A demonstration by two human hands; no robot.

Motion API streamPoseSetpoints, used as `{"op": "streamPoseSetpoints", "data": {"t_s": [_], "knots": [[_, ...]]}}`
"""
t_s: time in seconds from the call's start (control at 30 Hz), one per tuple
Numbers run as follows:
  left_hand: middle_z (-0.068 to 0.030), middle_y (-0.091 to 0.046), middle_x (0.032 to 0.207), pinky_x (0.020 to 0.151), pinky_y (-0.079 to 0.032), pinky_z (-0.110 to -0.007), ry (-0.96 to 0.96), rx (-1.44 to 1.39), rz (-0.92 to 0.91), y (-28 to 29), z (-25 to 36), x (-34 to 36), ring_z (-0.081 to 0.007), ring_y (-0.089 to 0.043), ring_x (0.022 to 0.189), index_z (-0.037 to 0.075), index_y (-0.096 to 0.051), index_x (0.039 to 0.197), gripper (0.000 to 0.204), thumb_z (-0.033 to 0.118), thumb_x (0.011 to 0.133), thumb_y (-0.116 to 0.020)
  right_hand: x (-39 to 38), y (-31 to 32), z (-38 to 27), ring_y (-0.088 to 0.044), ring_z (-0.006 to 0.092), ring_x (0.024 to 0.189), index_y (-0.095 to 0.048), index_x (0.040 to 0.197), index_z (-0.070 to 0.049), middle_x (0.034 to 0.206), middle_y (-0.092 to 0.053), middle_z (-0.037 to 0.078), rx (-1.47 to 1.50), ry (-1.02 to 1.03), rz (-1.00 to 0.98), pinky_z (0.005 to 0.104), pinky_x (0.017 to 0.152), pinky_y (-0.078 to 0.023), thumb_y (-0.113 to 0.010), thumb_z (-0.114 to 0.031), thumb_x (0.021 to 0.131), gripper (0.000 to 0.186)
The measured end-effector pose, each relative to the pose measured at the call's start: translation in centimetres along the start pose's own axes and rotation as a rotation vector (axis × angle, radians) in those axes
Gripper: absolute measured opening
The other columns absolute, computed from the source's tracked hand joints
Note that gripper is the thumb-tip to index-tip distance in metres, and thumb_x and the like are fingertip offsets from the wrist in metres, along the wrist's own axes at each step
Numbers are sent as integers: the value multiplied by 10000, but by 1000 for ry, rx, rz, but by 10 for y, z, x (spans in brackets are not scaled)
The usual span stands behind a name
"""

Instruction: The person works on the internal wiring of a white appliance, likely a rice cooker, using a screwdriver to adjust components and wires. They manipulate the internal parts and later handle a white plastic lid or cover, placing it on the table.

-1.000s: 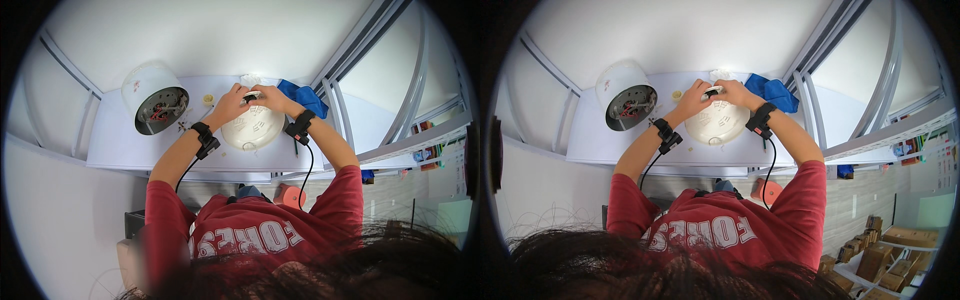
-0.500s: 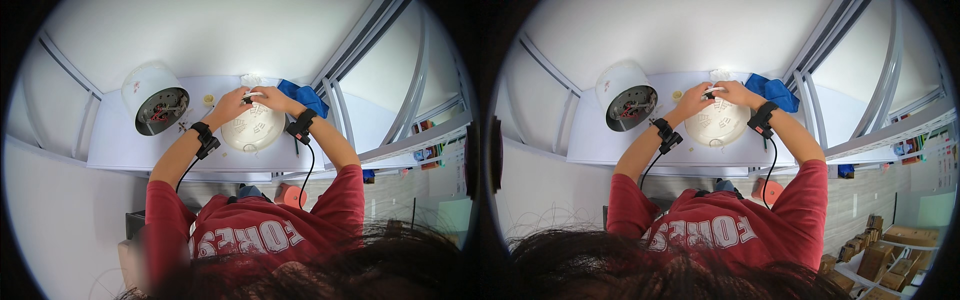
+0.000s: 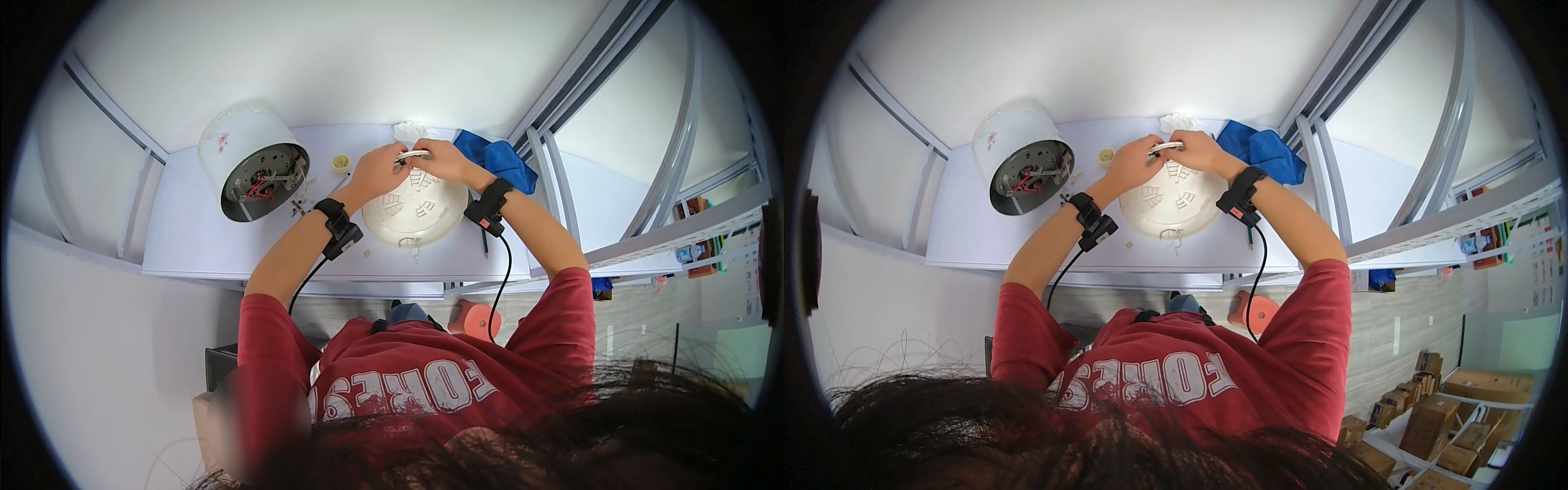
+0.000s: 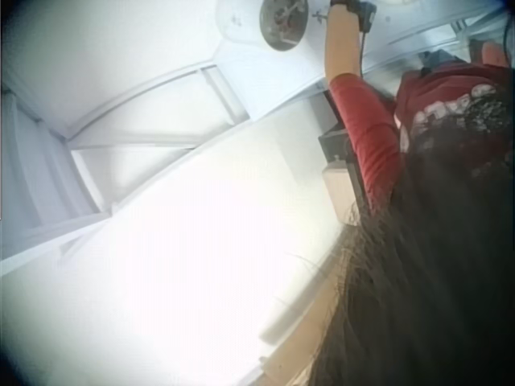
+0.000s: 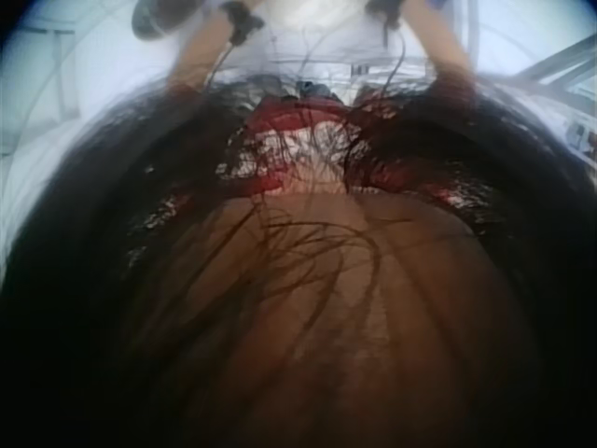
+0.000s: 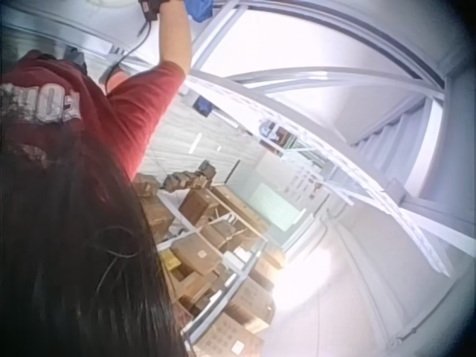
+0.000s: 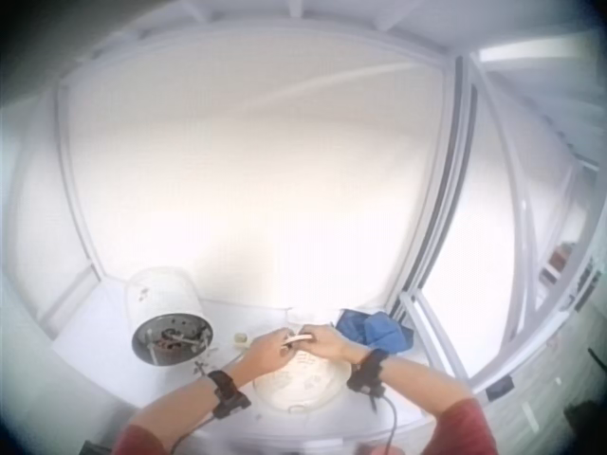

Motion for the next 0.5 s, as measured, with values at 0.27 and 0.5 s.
{"op": "streamPoseSetpoints", "data": {"t_s": [0.27, 0.5], "knots": [[-150, -575, 1082, 781, -478, -410, -100, -56, 23, -6, -10, 2, -347, -580, 949, 38, -479, 1145, 387, 116, 794, -623, 2, 3, -4, -647, 328, 734, -646, 965, -11, 790, -667, 181, -144, -9, 110, 372, 666, -499, -632, -447, 806, 464], [-179, -550, 1065, 759, -472, -424, -156, -121, 38, -4, -1, 0, -374, -568, 916, 40, -468, 1109, 338, 31, 782, -554, -1, 7, -7, -647, 309, 686, -659, 912, -4, 744, -662, 175, -115, -15, 107, 368, 633, -498, -661, -417, 757, 441]]}}
Point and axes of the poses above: each hand's wrist, its own x-axis towards the middle knuckle, its own y-axis out of the back of the hand, z = x × y, the point moved 7 cm from there along x, towards the middle knuckle
